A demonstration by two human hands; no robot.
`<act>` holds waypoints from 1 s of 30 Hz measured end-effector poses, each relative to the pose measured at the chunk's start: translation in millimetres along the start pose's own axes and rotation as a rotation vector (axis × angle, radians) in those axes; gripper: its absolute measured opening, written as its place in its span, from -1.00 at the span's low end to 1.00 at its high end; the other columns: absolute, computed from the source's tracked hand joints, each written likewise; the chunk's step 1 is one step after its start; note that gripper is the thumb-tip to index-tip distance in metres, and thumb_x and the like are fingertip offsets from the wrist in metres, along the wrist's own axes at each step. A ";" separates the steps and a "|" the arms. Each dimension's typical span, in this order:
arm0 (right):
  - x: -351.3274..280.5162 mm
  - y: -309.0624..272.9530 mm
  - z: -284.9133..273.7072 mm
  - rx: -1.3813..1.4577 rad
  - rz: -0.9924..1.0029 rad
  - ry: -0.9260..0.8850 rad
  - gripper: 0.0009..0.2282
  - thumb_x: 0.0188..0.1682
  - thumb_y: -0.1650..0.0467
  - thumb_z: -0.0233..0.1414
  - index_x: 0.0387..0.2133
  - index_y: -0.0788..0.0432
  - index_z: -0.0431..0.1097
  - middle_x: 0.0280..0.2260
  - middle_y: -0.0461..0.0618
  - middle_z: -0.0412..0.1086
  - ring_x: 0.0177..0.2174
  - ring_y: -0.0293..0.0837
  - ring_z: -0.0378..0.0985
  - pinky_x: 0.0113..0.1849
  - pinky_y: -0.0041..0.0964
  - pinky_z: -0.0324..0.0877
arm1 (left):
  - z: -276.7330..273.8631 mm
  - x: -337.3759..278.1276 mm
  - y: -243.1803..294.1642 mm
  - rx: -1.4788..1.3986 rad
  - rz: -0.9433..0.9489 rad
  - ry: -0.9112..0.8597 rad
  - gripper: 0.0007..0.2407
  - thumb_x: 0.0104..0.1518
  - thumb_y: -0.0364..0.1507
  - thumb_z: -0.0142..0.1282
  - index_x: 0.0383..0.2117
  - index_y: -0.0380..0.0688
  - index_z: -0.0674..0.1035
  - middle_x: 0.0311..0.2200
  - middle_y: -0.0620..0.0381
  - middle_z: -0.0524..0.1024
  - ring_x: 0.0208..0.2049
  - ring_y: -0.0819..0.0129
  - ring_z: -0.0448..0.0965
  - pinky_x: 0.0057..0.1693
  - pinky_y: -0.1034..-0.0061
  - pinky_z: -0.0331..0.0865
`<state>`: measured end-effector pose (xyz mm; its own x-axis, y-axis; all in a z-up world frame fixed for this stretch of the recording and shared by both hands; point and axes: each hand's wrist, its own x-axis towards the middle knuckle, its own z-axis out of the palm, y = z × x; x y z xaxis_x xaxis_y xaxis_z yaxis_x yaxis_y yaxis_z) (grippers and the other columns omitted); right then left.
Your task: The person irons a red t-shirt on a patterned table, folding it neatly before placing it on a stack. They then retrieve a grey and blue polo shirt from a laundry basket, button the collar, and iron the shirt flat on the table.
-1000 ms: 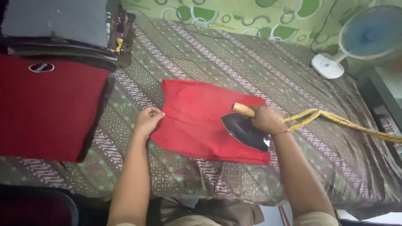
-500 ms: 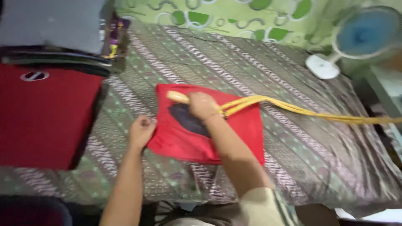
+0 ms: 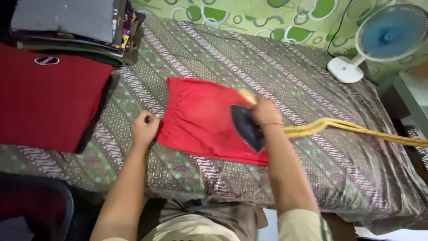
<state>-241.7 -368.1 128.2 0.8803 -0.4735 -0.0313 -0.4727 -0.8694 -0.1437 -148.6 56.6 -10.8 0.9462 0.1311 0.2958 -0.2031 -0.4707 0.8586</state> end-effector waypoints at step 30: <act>-115.1 -112.0 -18.3 -0.190 -0.361 -0.007 -0.80 -0.11 0.31 -0.05 -0.29 -0.07 0.52 -0.41 -0.05 0.57 -0.27 0.03 0.69 -0.22 0.00 0.58 | 1.0 -28.0 -0.9 -0.112 0.188 -0.012 -0.74 -0.03 -0.42 0.40 -0.28 -0.16 0.57 -0.38 -0.09 0.57 -0.27 -0.09 0.59 -0.09 0.18 0.45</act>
<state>-290.8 -218.9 166.0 0.9909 -0.1330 -0.0190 -0.1322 -0.9905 0.0381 -174.7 52.5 -20.2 0.8916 0.0397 0.4511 -0.4027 -0.3861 0.8299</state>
